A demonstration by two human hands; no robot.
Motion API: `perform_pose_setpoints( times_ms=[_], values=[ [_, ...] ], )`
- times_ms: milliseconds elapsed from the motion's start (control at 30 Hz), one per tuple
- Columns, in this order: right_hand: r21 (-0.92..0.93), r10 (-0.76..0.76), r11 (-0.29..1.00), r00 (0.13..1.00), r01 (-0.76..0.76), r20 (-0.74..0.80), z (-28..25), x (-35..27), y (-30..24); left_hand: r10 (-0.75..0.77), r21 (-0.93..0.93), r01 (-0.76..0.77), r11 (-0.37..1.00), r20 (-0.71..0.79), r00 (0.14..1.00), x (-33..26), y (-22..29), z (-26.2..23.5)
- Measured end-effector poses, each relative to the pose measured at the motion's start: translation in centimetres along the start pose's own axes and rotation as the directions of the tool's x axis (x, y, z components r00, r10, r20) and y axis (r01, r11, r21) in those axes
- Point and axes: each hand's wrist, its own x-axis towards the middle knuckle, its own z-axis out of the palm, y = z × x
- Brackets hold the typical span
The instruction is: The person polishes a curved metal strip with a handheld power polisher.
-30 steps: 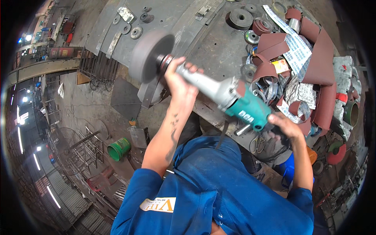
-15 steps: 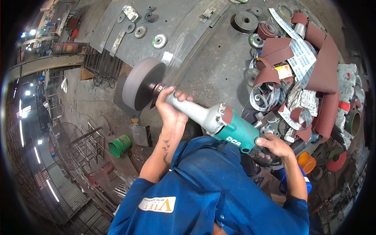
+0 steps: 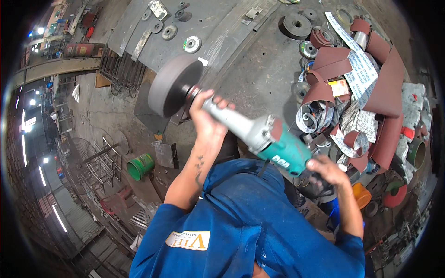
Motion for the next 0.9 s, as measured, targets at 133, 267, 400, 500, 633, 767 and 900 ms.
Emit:
perform_pose_setpoints(
  times_ms=[133,267,400,500,633,767,900],
  values=[
    [0.063,0.037,0.997,0.997,-0.041,0.067,1.5,0.2,0.6,0.007,-0.001,-0.007,1.0,-0.062,0.998,-1.4,0.4,-1.4],
    [0.103,-0.071,0.991,0.993,0.081,-0.097,-0.6,-0.1,-1.2,0.01,-0.007,-0.009,1.0,0.017,1.0,1.3,-0.7,2.7],
    [0.138,-0.113,0.983,0.992,0.12,-0.055,-3.1,0.1,-2.8,-0.003,-0.056,0.01,0.998,0.115,0.993,3.2,-1.2,5.8],
    [0.057,-0.101,0.992,0.984,0.11,-0.146,-1.3,-0.1,-1.7,-0.002,-0.071,0.011,0.997,0.124,0.992,2.4,-1.0,3.9],
    [0.047,-0.04,0.998,0.998,0.043,-0.052,1.7,-0.2,0.0,0.0,-0.064,0.002,0.998,0.031,1.0,-0.1,0.1,-0.5],
    [0.052,-0.016,0.999,0.998,0.013,0.053,5.0,0.2,2.2,0.012,-0.066,-0.012,0.998,-0.004,1.0,-2.8,1.4,-5.4],
    [-0.042,0.026,0.999,0.989,-0.02,0.144,7.1,0.8,3.6,0.022,-0.064,-0.026,0.998,-0.065,0.998,-4.9,2.4,-9.4]
  ],
)
